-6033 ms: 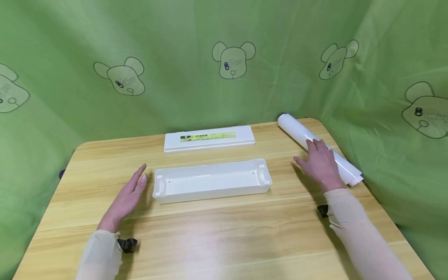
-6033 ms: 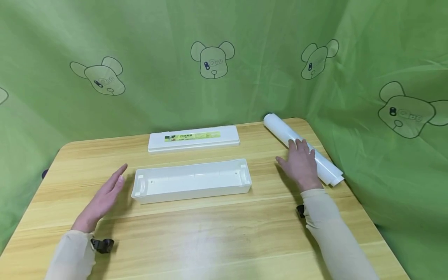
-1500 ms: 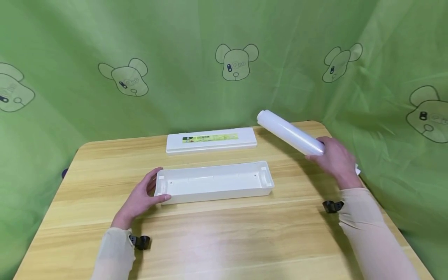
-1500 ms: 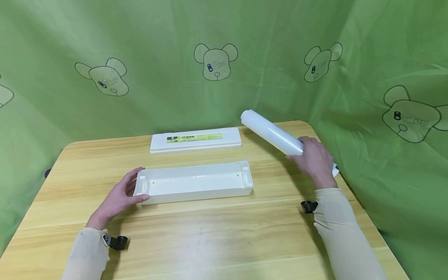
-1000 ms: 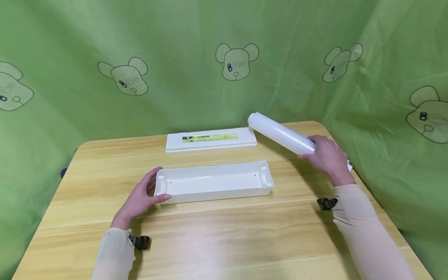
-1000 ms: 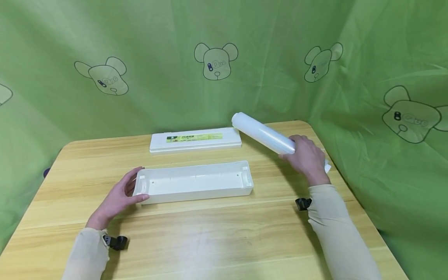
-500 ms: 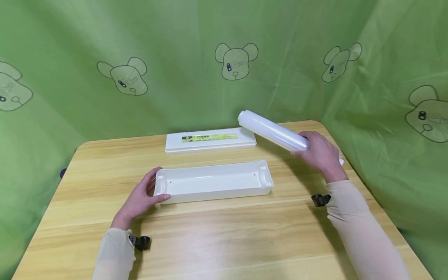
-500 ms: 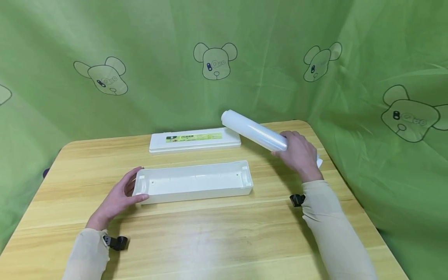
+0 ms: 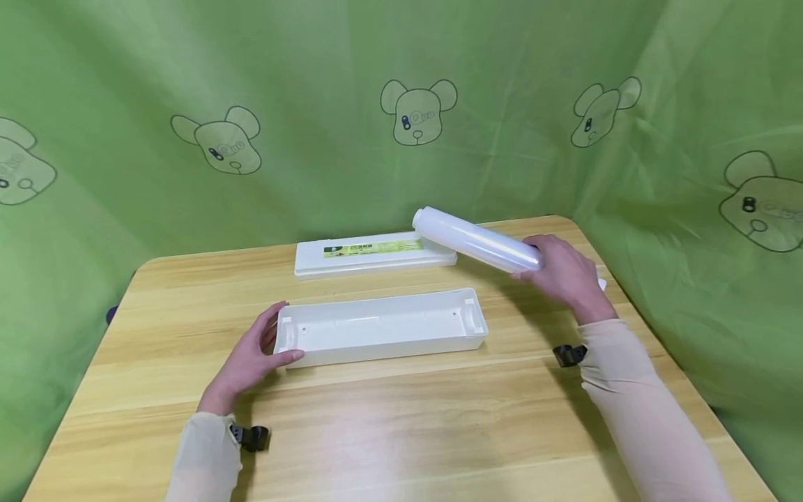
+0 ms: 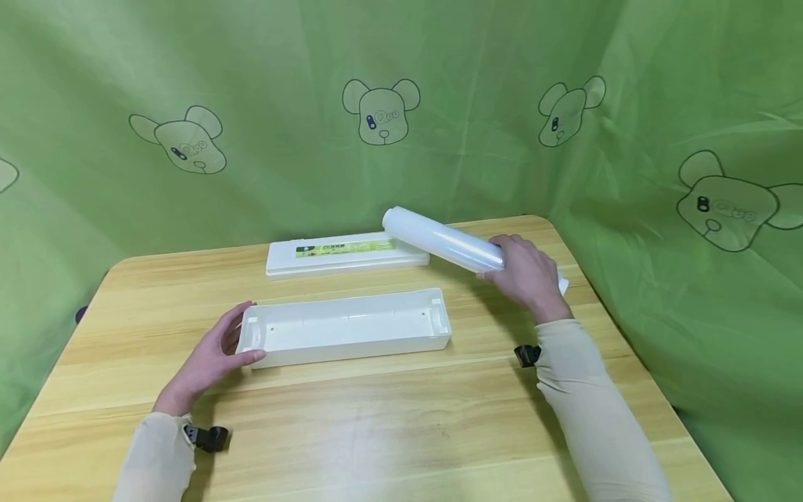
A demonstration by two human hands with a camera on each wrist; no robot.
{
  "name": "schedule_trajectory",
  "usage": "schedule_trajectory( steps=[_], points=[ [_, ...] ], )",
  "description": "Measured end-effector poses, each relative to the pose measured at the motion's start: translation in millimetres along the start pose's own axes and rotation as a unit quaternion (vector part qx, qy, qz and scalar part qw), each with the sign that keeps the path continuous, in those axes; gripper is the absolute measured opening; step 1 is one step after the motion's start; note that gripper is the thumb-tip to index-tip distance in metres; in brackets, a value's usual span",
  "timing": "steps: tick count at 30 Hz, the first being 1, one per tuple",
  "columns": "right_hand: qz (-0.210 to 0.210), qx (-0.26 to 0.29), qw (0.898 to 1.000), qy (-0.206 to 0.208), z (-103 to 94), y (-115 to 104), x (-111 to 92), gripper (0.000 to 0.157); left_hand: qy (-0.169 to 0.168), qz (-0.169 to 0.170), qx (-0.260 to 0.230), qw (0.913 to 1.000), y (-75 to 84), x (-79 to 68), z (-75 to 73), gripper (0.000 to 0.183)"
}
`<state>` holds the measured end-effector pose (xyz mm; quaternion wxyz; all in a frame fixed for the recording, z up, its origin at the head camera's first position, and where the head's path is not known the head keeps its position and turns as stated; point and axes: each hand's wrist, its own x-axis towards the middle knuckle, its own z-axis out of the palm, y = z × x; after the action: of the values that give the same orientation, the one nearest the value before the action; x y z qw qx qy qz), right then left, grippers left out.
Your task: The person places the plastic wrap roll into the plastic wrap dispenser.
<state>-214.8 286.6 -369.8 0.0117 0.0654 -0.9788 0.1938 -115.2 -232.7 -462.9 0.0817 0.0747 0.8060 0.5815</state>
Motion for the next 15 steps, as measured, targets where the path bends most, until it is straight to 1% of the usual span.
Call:
schedule_trajectory(
  steps=[9,15],
  points=[
    [-0.011,0.013,1.0,-0.008,4.4,-11,5,0.069,0.002,-0.006,-0.001,1.0,-4.0,-1.6,-3.1,0.095],
    [-0.024,0.001,1.0,-0.007,5.0,-16,8,0.067,0.0,-0.004,0.005,1.0,-4.2,0.7,-3.5,0.098]
  ],
)
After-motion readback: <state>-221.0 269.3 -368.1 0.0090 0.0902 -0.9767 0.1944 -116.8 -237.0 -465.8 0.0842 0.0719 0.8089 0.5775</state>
